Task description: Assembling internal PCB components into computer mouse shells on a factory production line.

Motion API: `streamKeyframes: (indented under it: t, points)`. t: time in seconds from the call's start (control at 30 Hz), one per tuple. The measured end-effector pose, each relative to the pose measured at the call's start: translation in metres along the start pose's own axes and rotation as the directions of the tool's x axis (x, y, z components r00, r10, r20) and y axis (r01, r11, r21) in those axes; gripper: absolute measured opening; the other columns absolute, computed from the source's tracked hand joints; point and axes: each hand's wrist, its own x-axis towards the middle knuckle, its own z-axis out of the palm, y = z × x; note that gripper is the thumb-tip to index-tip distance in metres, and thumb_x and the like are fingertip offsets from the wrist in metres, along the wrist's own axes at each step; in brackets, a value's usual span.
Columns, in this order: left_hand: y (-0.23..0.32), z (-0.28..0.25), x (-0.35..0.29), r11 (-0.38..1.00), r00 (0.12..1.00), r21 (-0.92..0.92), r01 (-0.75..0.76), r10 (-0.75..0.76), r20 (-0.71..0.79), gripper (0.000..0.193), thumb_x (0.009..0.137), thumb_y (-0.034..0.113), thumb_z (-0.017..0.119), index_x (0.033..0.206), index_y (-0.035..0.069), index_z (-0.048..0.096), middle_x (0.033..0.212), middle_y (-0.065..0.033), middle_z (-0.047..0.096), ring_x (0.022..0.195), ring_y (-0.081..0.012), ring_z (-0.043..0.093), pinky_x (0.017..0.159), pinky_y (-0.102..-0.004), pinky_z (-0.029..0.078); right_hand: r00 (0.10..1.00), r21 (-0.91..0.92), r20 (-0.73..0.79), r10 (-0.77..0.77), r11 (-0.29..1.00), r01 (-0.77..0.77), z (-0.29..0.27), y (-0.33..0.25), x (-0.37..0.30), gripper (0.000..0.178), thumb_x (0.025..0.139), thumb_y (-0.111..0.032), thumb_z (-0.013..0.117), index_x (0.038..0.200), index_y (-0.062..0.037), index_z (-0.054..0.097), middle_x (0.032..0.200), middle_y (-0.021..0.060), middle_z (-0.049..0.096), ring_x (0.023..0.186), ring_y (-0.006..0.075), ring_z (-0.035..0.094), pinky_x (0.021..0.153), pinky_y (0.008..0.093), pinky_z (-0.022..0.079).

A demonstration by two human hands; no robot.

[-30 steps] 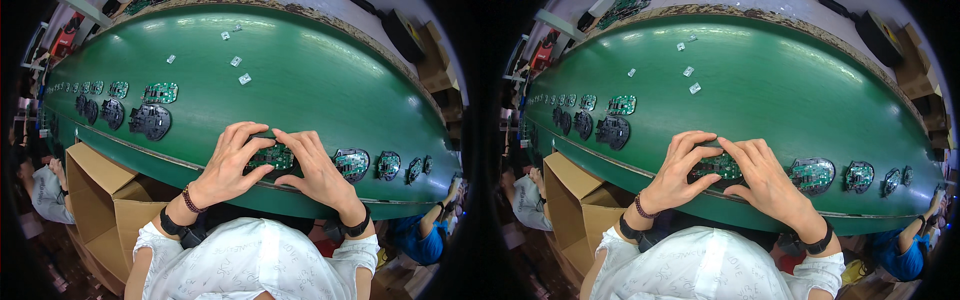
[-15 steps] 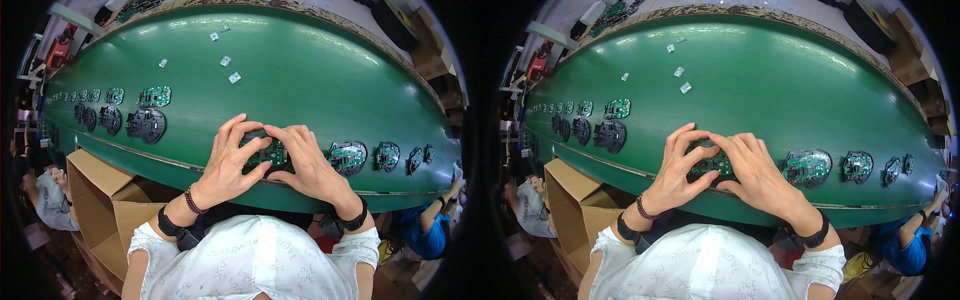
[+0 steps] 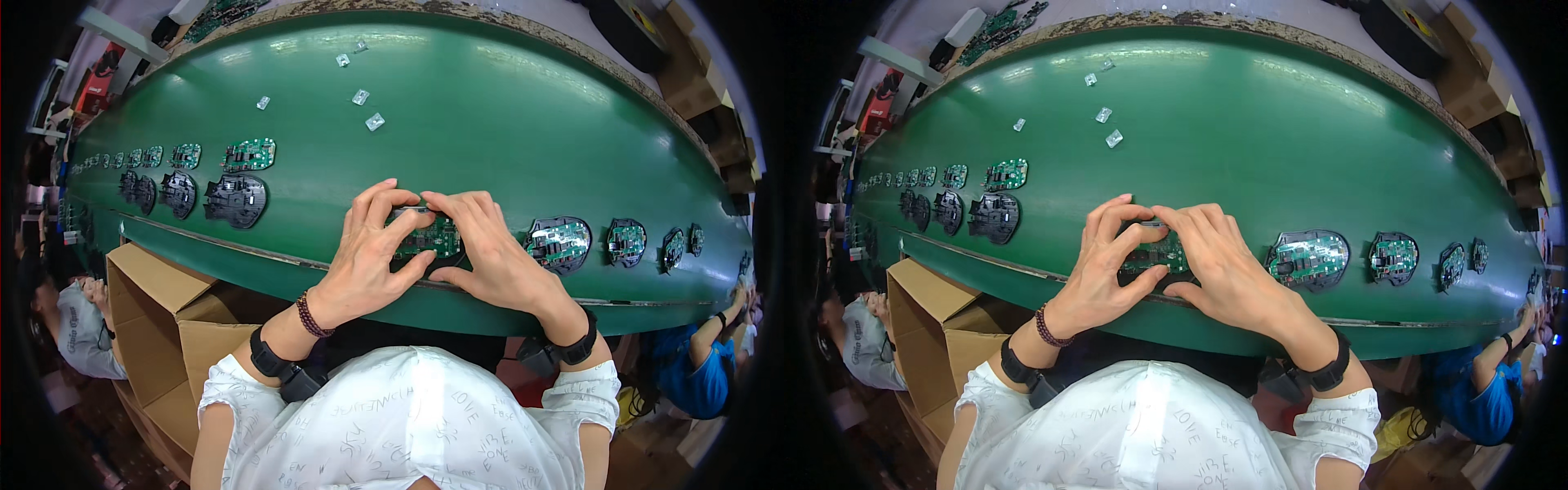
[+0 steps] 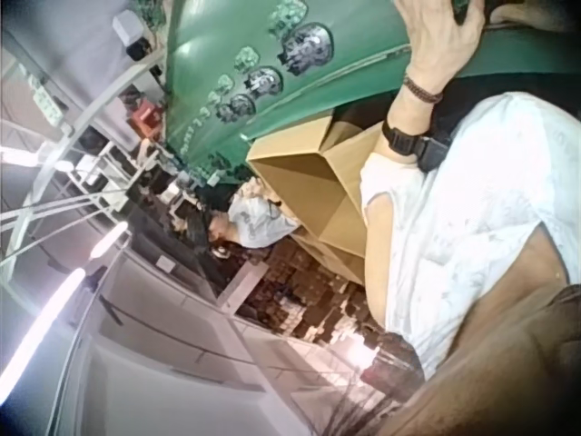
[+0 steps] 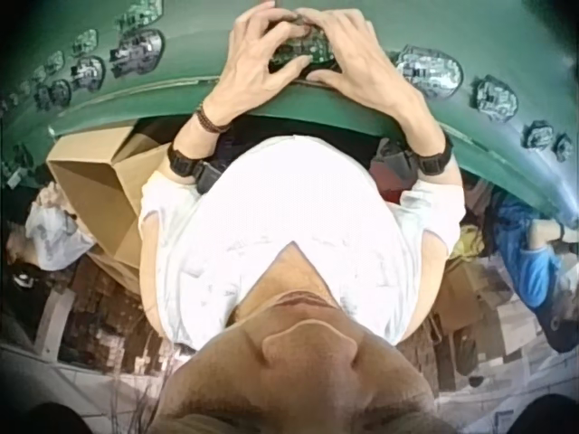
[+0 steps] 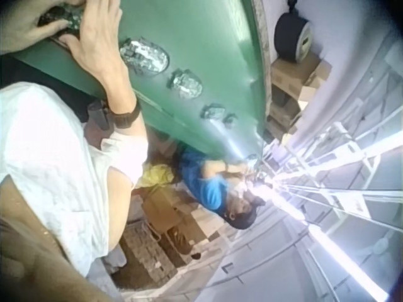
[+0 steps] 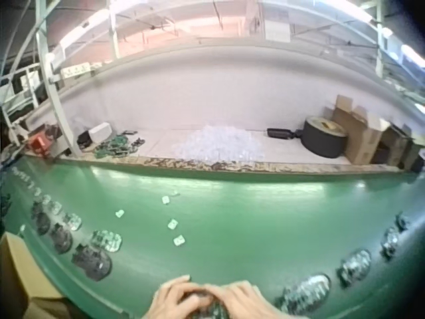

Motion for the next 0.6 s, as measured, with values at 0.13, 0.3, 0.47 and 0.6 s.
streamKeyframes:
  t: [0.13,0.3,0.47,0.6]
  points:
    - [-0.002,-0.001,-0.002,0.993,0.997,-0.113,-0.022,0.013,-0.082,0.045,0.086,0.018,0.077,0.126,0.007,0.06,0.134,-0.0162,0.051,0.135,-0.0381,0.041,0.108,-0.0476,0.04,1.0,0.03,-0.007,0.001,1.0,-0.001,0.001,-0.002,-0.003,0.096,0.074,-0.001,0.083,0.155,-0.005,0.032,0.134,0.0184,0.048,0.123,0.0381,0.048,0.102,0.0475,0.043]
    - [-0.001,-0.015,-0.002,0.88,0.972,-0.427,0.206,-0.235,-0.016,0.035,0.089,0.007,0.075,0.119,-0.001,0.058,0.107,-0.0115,0.065,0.103,-0.0189,0.063,0.087,-0.0313,0.051,0.999,0.129,-0.006,0.042,0.991,-0.041,0.0,-0.013,-0.005,0.1,0.076,0.003,0.081,0.159,-0.0064,0.027,0.136,0.0221,0.045,0.116,0.0408,0.056,0.094,0.0449,0.051]
    - [0.006,-0.016,0.001,0.664,0.943,-0.685,0.299,-0.314,0.107,0.023,0.091,0.003,0.076,0.105,-0.001,0.058,0.095,-0.0062,0.068,0.088,-0.0086,0.063,0.078,-0.0243,0.051,0.987,0.282,-0.13,0.096,0.958,-0.056,0.004,-0.009,0.001,0.053,0.089,-0.008,0.075,0.137,0.0001,0.054,0.113,0.0241,0.066,0.09,0.0374,0.067,0.078,0.0429,0.053]
    - [-0.002,-0.014,0.009,0.642,0.963,-0.725,0.248,-0.247,0.111,0.023,0.09,0.004,0.077,0.104,0.0,0.058,0.095,-0.0057,0.068,0.087,-0.0078,0.063,0.076,-0.0236,0.051,0.962,0.244,-0.173,0.213,0.955,-0.168,0.004,-0.009,0.003,0.022,0.094,-0.014,0.072,0.104,0.0035,0.064,0.079,0.0195,0.069,0.065,0.0306,0.067,0.061,0.0389,0.049]
